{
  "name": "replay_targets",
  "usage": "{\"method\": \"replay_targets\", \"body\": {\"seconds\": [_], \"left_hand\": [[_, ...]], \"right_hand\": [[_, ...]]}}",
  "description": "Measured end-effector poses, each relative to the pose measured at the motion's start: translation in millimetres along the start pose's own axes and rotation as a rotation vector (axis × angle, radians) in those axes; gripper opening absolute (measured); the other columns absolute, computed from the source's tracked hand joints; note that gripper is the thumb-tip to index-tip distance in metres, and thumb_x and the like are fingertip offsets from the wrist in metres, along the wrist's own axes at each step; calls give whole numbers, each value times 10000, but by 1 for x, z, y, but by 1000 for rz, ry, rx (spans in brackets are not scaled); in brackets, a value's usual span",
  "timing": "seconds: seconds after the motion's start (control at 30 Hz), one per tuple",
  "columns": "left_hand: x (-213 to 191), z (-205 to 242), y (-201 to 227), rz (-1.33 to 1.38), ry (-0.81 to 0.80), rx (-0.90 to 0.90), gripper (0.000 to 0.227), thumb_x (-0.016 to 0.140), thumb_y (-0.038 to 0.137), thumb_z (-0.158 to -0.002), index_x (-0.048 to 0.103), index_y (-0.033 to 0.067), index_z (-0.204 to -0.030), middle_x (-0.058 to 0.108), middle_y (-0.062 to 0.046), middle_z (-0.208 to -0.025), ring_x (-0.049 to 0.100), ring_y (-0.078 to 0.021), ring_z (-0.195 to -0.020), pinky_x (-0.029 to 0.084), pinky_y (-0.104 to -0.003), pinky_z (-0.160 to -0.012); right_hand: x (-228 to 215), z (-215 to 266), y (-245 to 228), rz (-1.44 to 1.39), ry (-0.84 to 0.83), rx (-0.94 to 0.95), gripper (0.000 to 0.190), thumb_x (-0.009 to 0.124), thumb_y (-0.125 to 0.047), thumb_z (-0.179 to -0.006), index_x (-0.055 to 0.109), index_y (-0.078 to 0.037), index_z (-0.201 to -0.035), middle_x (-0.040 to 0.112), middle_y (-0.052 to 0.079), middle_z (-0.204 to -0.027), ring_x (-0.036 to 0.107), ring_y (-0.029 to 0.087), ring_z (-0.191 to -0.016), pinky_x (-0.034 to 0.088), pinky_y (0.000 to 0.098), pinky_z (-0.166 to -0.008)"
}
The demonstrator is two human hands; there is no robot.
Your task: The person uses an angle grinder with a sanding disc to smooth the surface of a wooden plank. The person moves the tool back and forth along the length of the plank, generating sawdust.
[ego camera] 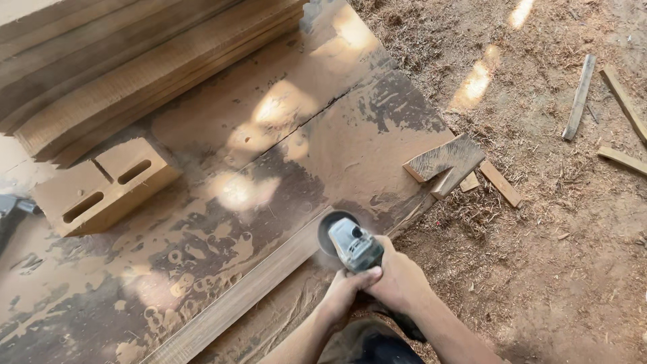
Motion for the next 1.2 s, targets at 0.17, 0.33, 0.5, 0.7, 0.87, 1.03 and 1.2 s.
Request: {"method": "replay_targets", "body": {"seconds": [0.17,0.33,0.5,0.7,0.87,1.03,1.2], "left_hand": [[-8,34,-10,72,44,-26,583,760,272,-807,579,13,-1297,720,-147,-1068,740,-282,-866,613,-480,-781],[-19,17,13,133,45,70,608,774,260,-807,567,5,-1319,730,-131,-1155,754,-268,-1018,632,-461,-925],[-9,-5,6,-11,8,49,585,800,310,-829,617,-20,-1277,723,-161,-1113,729,-306,-947,629,-465,-850],[-42,63,-14,10,88,117,613,779,388,-863,593,23,-1320,690,-138,-1118,697,-286,-937,600,-437,-806],[-66,125,-19,63,92,318,657,723,498,-903,533,102,-1393,667,-46,-1180,630,-193,-1086,537,-369,-918],[-73,173,-17,-294,171,600,662,827,360,-883,570,26,-1394,667,-32,-1189,608,-108,-1120,494,-283,-1011],[-87,207,-9,-144,257,766,583,858,228,-801,579,-30,-1243,659,-75,-1100,611,-164,-954,509,-336,-833]], "right_hand": [[15,18,-13,57,-129,18,856,710,-437,-759,312,-237,-1491,732,184,-1123,712,386,-1083,557,460,-974],[5,-3,-30,39,-101,-42,783,707,-460,-783,366,-196,-1436,732,189,-1128,709,385,-1097,543,465,-987],[-5,-5,-8,-30,-16,-26,811,743,-470,-739,400,-176,-1413,732,197,-1158,698,387,-1126,546,472,-969],[54,16,-30,9,-59,-197,802,731,-378,-756,426,-140,-1458,745,243,-1160,697,409,-1149,553,475,-960],[95,18,-70,-236,-123,-423,795,882,-338,-706,510,-70,-1356,757,192,-1098,728,309,-1042,558,409,-902],[102,41,-150,-704,-273,-763,601,806,-273,-782,632,34,-1268,698,114,-1053,663,208,-881,553,363,-780],[108,83,-179,-886,-387,-911,749,778,-372,-820,448,-44,-1408,667,107,-1086,677,195,-897,572,353,-763]]}}
Point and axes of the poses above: each hand's wrist, its own z-axis away from the middle knuckle, its own x-axis out of the palm, y = z × x, the point moved 6 cm from there along -z, towards the middle knuckle
